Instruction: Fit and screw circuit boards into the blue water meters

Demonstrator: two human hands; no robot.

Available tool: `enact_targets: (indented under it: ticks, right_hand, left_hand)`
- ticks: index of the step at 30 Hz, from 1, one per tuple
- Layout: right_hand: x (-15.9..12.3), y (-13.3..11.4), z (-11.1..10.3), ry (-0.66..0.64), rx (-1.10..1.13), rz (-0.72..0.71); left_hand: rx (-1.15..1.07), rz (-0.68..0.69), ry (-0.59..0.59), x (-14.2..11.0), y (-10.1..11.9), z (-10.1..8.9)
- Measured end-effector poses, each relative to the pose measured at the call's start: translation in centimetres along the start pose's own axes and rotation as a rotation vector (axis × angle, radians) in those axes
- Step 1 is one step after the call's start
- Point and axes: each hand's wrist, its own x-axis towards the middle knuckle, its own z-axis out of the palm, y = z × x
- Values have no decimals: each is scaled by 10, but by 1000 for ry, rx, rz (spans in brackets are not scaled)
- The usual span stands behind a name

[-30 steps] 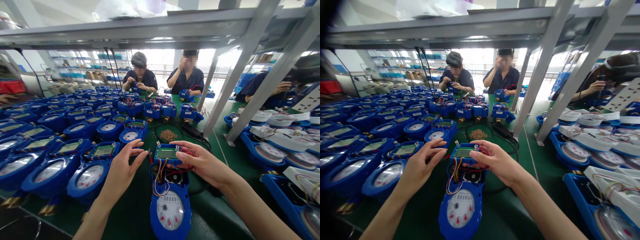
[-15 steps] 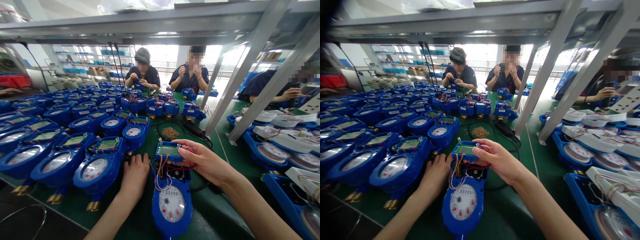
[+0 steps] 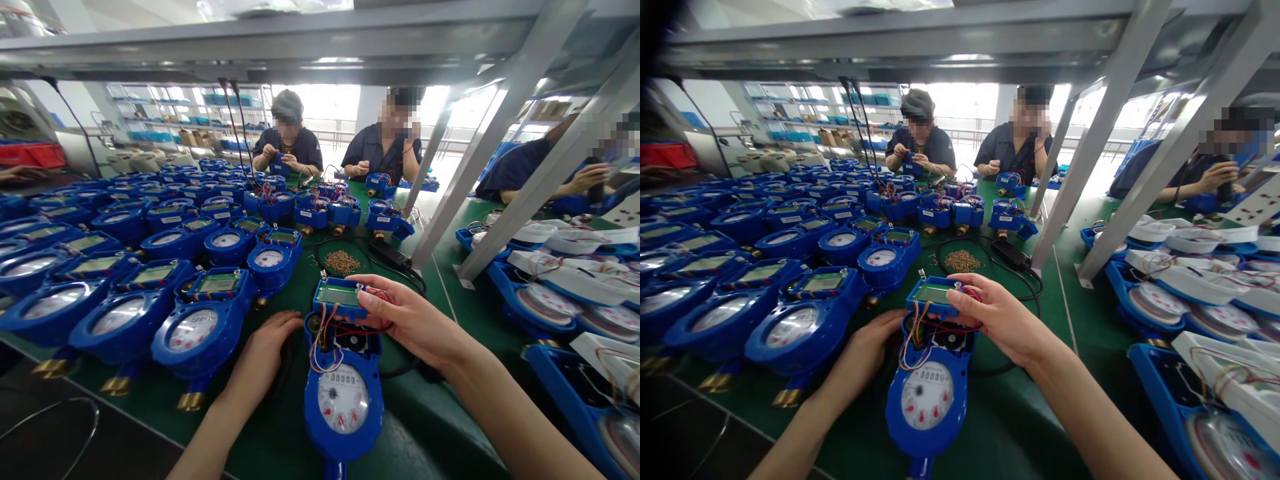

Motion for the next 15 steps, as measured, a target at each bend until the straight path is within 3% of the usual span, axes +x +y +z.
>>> enact_targets:
  ticks: [7, 12, 15]
  right_hand:
    - [1, 1, 2, 28, 32, 21]
    - [0, 2, 4, -25, 76, -13]
    - [3, 4, 4, 3, 109, -46]
  left_hand:
    - [90, -124, 82, -42, 2, 16]
    - [382, -119, 198, -67, 6, 36]
    - [421, -154, 269, -75, 12, 35]
